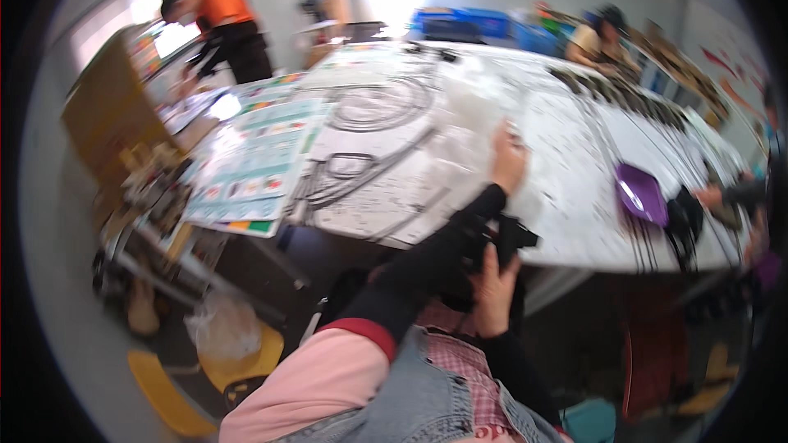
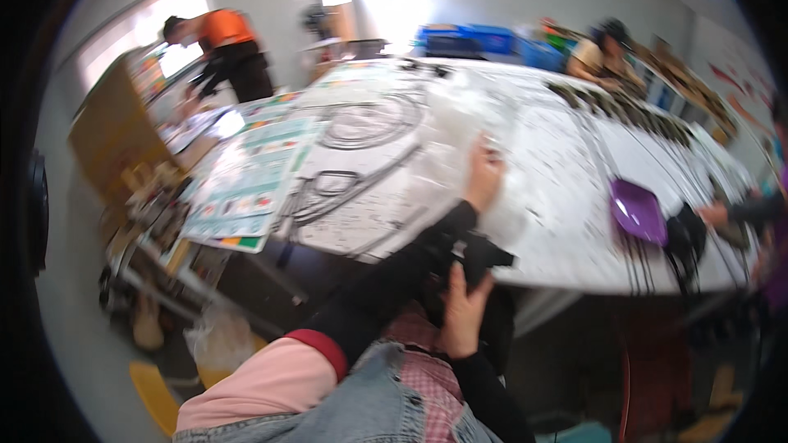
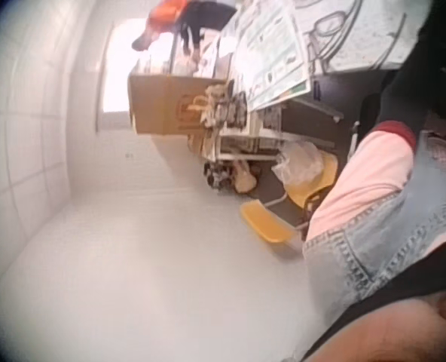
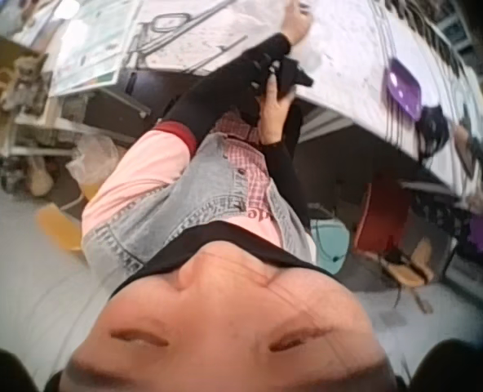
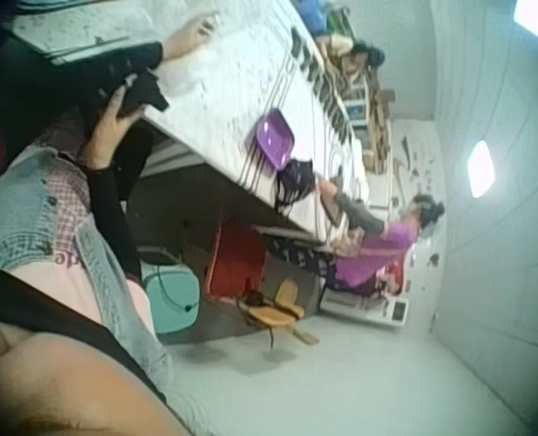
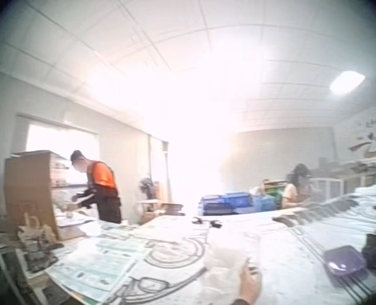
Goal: Checking and packing shoe components into a plastic bag at a workstation.
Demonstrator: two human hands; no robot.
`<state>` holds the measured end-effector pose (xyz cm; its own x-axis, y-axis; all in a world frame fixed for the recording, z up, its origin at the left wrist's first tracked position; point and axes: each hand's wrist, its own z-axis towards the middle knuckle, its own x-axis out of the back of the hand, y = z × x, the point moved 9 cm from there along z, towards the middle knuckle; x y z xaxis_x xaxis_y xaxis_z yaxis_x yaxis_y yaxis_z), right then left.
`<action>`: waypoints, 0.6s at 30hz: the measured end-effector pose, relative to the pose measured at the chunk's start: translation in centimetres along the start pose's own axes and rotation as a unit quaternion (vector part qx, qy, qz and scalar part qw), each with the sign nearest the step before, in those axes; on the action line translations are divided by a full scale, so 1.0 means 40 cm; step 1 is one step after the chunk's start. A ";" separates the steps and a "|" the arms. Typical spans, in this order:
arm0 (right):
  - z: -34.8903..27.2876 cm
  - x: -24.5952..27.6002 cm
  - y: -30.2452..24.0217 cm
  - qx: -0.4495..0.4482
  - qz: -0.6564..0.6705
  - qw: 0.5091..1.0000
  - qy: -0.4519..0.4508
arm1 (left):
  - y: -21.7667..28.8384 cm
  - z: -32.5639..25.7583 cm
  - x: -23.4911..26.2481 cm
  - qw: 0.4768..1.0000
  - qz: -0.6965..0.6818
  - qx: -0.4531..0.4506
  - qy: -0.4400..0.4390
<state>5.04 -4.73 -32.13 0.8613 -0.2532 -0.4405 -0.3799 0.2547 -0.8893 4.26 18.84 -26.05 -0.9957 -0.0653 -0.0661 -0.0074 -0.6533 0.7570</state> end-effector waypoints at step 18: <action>0.201 0.358 -0.005 0.099 0.084 0.961 0.244 | 0.126 -0.416 -0.153 0.760 -0.219 0.514 -0.333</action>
<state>20.14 -0.88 -37.27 0.5134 -0.5886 -0.6244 -0.3874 0.4903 -0.7807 11.86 3.42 -32.64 -0.7000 0.6087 -0.3733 -0.0790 0.4536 0.8877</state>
